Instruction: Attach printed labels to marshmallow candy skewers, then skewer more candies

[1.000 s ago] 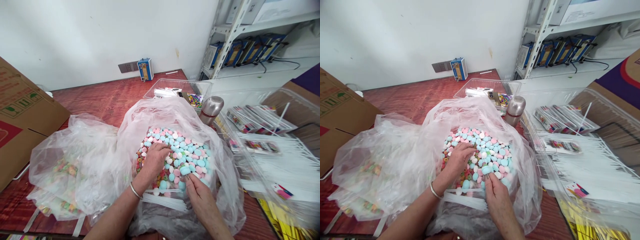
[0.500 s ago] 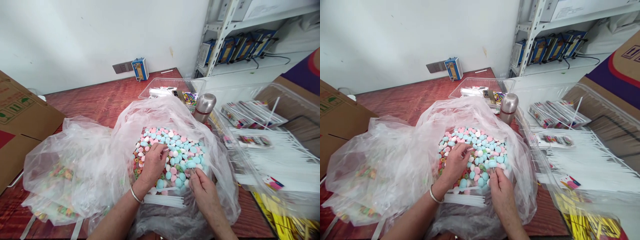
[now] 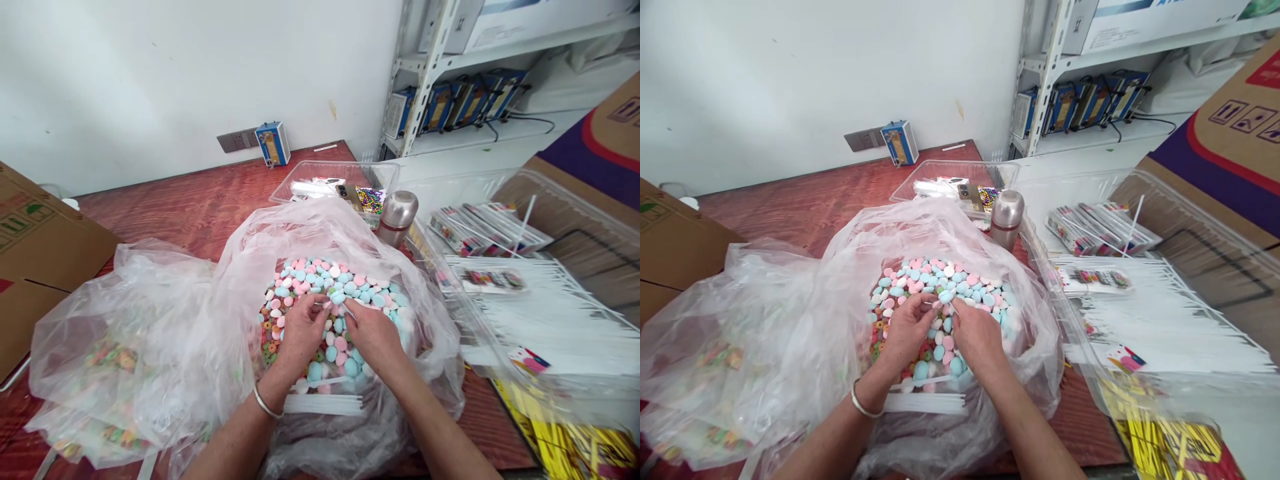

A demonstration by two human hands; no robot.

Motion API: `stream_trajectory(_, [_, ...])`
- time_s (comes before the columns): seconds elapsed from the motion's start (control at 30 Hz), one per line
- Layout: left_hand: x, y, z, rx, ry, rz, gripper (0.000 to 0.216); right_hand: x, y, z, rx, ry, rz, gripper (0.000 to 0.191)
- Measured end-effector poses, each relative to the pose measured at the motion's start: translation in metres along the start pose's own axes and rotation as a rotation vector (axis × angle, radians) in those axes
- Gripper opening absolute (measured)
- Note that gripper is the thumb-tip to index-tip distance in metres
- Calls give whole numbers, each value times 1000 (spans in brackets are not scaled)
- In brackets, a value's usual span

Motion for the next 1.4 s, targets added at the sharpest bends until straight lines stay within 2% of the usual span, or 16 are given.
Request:
stream_trajectory(0.17, [-2,4,-2,-331,64,212,26,2,-5,1,94,-3,46,17])
stream_trajectory(0.27, [-4,2,-6,-453,138,262,32,-5,-4,1,387,38,123,24])
stream_trajectory(0.37, [-6,-3,-10,-511,201,277,30,-9,-4,-1,684,65,134,28])
stream_trajectory(0.47, [-9,-3,-11,-561,196,313,27,-10,-6,-3,697,43,95,26])
stream_trajectory(0.6, [-13,-3,-14,-685,193,293,36,-10,-5,-4,683,18,75,23])
stream_trajectory(0.8, [-15,3,-16,-746,189,286,34,-10,-4,1,550,5,-22,22])
stream_trajectory(0.97, [-10,7,-10,-726,44,291,31,-28,-3,8,559,-21,-41,29])
stream_trajectory(1.13, [-5,8,3,-680,-122,288,31,-64,0,-9,706,190,-54,39])
stream_trajectory(1.23, [-4,8,7,-649,-153,247,29,-76,2,-21,795,284,-65,38])
stream_trajectory(1.4, [-7,4,6,-577,-141,211,29,-75,3,-28,880,321,-120,38])
Point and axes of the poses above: each hand's wrist, its own x-axis towards the middle knuckle, its own z-axis out of the back of the hand, y = z × x, the point moved 5 cm from there along x, towards the middle knuckle, and after that the axes turned 2 degrees about y, right-handed, at the moved point
